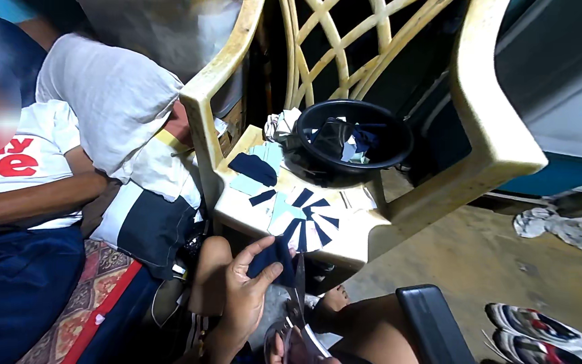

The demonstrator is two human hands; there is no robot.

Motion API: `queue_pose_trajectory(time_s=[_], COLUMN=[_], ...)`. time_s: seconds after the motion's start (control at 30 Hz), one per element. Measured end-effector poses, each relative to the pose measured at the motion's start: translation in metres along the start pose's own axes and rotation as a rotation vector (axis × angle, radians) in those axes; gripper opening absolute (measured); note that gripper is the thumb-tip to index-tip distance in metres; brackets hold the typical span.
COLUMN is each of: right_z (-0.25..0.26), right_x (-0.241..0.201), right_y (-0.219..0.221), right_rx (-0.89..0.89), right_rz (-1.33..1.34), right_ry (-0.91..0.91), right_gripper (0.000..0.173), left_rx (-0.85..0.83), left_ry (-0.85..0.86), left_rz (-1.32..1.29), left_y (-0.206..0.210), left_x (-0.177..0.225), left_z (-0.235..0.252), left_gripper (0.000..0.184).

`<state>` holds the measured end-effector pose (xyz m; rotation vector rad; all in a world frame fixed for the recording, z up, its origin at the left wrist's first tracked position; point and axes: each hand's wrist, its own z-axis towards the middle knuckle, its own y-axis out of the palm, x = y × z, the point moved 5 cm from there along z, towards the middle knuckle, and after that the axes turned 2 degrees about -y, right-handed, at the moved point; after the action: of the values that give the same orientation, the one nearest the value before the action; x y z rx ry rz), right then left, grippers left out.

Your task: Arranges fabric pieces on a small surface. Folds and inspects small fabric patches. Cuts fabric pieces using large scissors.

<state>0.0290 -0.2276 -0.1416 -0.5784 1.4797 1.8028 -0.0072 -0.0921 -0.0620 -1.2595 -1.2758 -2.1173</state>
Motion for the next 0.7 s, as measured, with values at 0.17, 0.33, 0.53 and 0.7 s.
queue_pose_trajectory(time_s=[0.17,0.33,0.53,0.7], right_z=[0.006,0.01,0.002,0.003], right_x=[-0.009,-0.006,-0.005,-0.007], right_y=[-0.003,-0.002,-0.003,-0.005], right_rx=[-0.022,-0.011,0.266,0.266], right_rz=[-0.073,0.067,-0.024,-0.111], right_ry=[-0.01,-0.037,-0.051,-0.051], right_gripper=[0.078,0.069,0.05,0.045], left_rx=[-0.034,0.042,0.085,0.014], left_ry=[0.005,-0.035,-0.067,-0.087], left_rz=[0.044,0.018,0.015,0.019], left_y=[0.0,0.001,0.001,-0.003], left_x=[-0.005,-0.008,-0.012,-0.018], left_z=[-0.007,-0.011,-0.012,-0.011], left_gripper=[0.036,0.037,0.034,0.034])
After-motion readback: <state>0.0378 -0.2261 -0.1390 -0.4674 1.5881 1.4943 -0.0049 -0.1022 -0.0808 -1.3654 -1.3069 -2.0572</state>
